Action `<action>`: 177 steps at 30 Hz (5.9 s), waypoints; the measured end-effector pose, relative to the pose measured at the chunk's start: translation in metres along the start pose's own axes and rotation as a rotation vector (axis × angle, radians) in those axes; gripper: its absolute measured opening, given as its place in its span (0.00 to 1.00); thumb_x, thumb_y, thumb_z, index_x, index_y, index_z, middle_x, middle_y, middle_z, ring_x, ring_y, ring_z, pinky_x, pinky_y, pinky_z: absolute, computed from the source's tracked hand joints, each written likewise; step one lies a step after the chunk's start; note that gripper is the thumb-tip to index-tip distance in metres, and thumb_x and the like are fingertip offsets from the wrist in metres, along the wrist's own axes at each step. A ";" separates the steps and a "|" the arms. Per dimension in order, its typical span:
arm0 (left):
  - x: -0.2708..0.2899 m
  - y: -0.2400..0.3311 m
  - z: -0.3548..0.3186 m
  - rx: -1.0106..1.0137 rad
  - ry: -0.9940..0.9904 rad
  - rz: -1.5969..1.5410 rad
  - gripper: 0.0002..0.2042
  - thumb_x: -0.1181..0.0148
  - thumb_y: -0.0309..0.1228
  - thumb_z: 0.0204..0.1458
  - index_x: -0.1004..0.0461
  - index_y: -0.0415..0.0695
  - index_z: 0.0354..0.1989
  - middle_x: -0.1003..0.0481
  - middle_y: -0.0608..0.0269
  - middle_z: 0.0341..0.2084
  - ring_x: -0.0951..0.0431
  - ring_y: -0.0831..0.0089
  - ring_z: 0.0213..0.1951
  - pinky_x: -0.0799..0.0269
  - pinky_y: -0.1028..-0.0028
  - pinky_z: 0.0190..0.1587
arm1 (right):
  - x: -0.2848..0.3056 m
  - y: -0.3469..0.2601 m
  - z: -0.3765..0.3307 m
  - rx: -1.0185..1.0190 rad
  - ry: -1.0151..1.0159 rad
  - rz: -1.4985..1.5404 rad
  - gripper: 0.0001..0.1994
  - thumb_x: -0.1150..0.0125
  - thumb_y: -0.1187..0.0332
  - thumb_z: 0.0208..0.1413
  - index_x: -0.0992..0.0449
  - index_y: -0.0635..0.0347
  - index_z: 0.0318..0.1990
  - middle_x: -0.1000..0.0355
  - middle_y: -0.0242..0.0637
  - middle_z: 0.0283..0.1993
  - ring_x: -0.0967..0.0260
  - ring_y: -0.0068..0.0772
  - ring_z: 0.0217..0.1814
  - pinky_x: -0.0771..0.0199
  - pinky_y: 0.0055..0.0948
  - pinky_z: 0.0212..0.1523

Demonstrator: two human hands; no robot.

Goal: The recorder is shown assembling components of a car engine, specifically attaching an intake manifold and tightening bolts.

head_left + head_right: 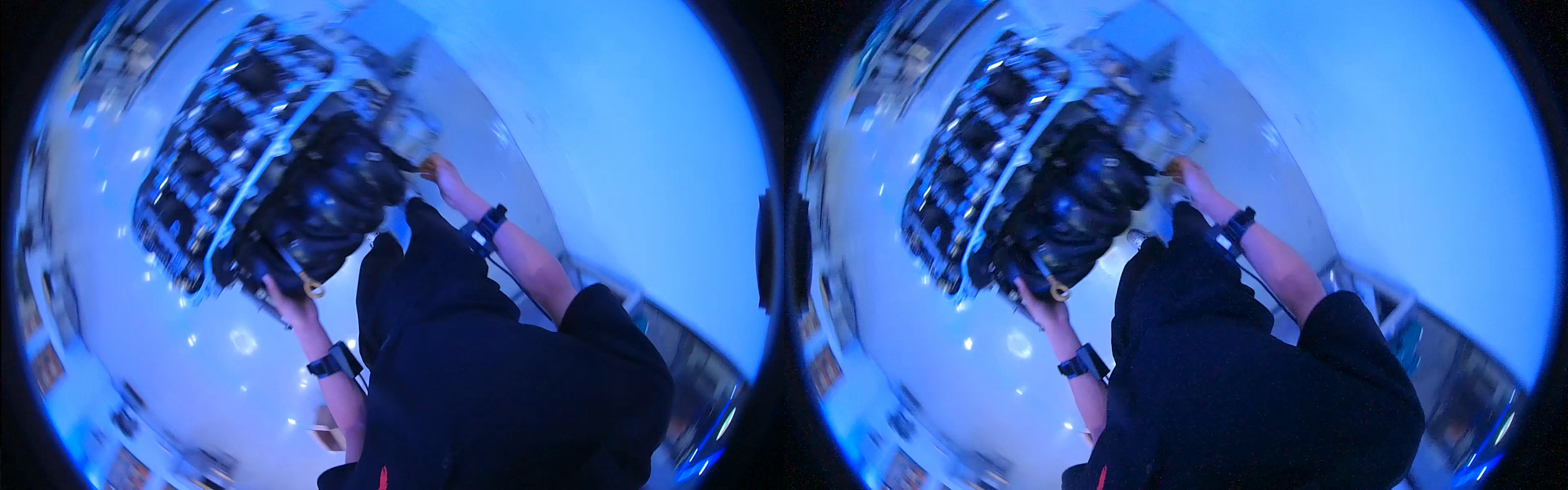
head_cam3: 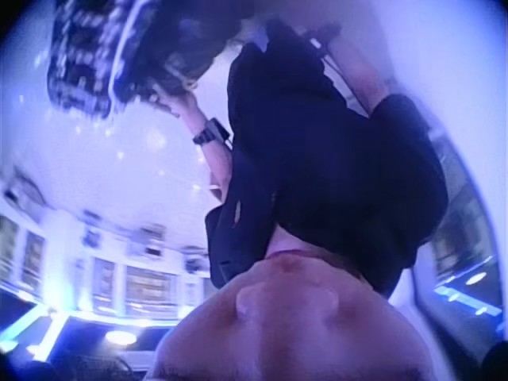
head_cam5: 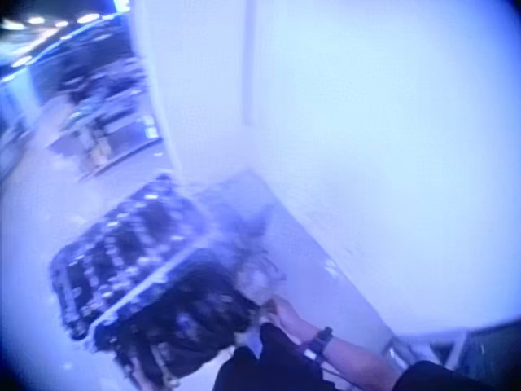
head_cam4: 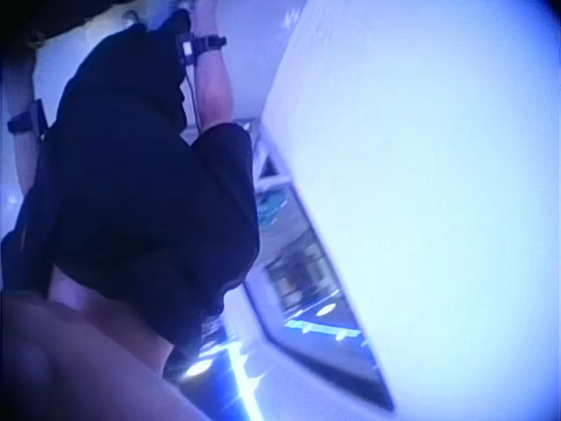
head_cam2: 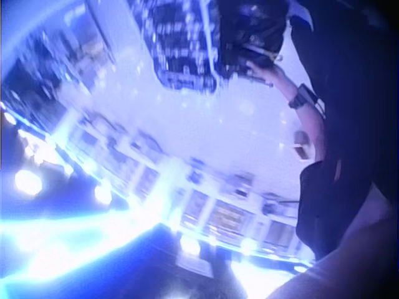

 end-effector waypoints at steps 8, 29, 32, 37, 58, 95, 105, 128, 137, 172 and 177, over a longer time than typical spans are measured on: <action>0.000 -0.013 0.007 -0.068 -0.052 0.233 0.33 0.48 0.53 0.52 0.45 0.48 0.62 0.42 0.59 0.60 0.41 0.60 0.60 0.48 0.59 0.62 | 0.310 0.120 -0.159 -0.020 0.821 0.246 0.12 0.54 0.61 0.57 0.28 0.59 0.36 0.27 0.36 0.34 0.29 0.28 0.35 0.30 0.27 0.40; 0.161 -0.273 -0.098 0.140 -0.445 1.558 0.10 0.48 0.27 0.55 0.36 0.42 0.45 0.30 0.60 0.42 0.30 0.71 0.45 0.34 0.72 0.45 | 0.522 0.374 -0.232 -0.396 0.491 -0.651 0.13 0.47 0.61 0.51 0.25 0.61 0.36 0.25 0.43 0.30 0.27 0.42 0.33 0.28 0.37 0.36; 0.138 -0.358 -0.165 0.210 -0.514 1.844 0.17 0.46 0.28 0.53 0.38 0.36 0.50 0.32 0.53 0.45 0.33 0.63 0.50 0.41 0.67 0.54 | 0.632 0.417 -0.168 -0.438 0.474 -0.704 0.12 0.47 0.62 0.50 0.25 0.61 0.36 0.25 0.43 0.30 0.27 0.41 0.33 0.28 0.37 0.36; 0.182 -0.460 -0.226 -0.167 -0.436 1.966 0.24 0.42 0.43 0.44 0.33 0.36 0.42 0.35 0.46 0.43 0.36 0.51 0.49 0.38 0.57 0.51 | 0.798 0.484 -0.012 -0.397 0.428 -1.016 0.12 0.49 0.64 0.51 0.27 0.62 0.37 0.27 0.47 0.33 0.28 0.44 0.35 0.30 0.40 0.37; 0.167 -0.506 -0.268 -0.014 -0.155 2.008 0.09 0.45 0.30 0.50 0.31 0.39 0.36 0.37 0.56 0.37 0.37 0.64 0.40 0.39 0.66 0.42 | 0.817 0.587 0.135 -0.194 0.319 -0.902 0.15 0.42 0.70 0.42 0.29 0.56 0.41 0.30 0.48 0.35 0.29 0.48 0.37 0.29 0.39 0.38; 0.157 -0.534 -0.295 -0.192 -0.051 2.016 0.11 0.44 0.42 0.43 0.28 0.49 0.29 0.32 0.54 0.44 0.34 0.57 0.47 0.39 0.57 0.51 | 0.764 0.530 0.195 0.186 0.038 -1.036 0.13 0.47 0.63 0.51 0.31 0.67 0.34 0.30 0.53 0.31 0.32 0.57 0.35 0.32 0.45 0.36; 0.139 -0.517 -0.335 0.384 -0.222 2.223 0.16 0.44 0.45 0.44 0.26 0.52 0.40 0.35 0.56 0.50 0.36 0.56 0.54 0.44 0.56 0.57 | 0.607 0.384 0.022 -0.030 -0.250 -0.580 0.08 0.36 0.71 0.46 0.29 0.63 0.30 0.30 0.34 0.21 0.33 0.22 0.19 0.33 0.24 0.18; -0.018 -0.142 -0.098 0.048 -0.295 0.505 0.09 0.53 0.28 0.58 0.34 0.38 0.44 0.28 0.54 0.40 0.25 0.65 0.40 0.29 0.71 0.45 | 0.077 -0.027 -0.162 0.333 -0.267 -0.596 0.11 0.40 0.72 0.52 0.31 0.63 0.42 0.29 0.33 0.34 0.31 0.21 0.36 0.30 0.21 0.37; -0.034 -0.120 -0.120 0.055 -0.244 0.748 0.06 0.51 0.25 0.56 0.33 0.39 0.40 0.27 0.57 0.36 0.24 0.69 0.38 0.29 0.73 0.42 | 0.048 -0.082 -0.136 0.321 -0.299 -0.169 0.08 0.41 0.72 0.52 0.32 0.63 0.37 0.32 0.30 0.29 0.33 0.19 0.31 0.31 0.19 0.34; 0.168 -0.132 -0.163 0.653 -0.340 1.724 0.10 0.52 0.27 0.58 0.31 0.34 0.42 0.27 0.58 0.34 0.27 0.73 0.38 0.30 0.74 0.44 | -0.007 0.048 0.037 0.632 0.221 0.287 0.11 0.39 0.70 0.45 0.27 0.64 0.37 0.26 0.47 0.31 0.26 0.46 0.35 0.28 0.35 0.37; 0.175 -0.143 -0.174 0.713 -0.260 1.642 0.09 0.52 0.27 0.58 0.32 0.35 0.43 0.27 0.57 0.36 0.27 0.72 0.41 0.30 0.73 0.46 | -0.026 0.048 0.049 0.658 0.186 0.256 0.10 0.39 0.70 0.46 0.27 0.64 0.36 0.26 0.48 0.32 0.27 0.48 0.35 0.28 0.36 0.36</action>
Point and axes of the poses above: each hand's wrist, its own z-axis towards the middle knuckle, its own x-axis out of the back of the hand, y = z × x, the point moved 6 cm from there along z, towards the middle knuckle
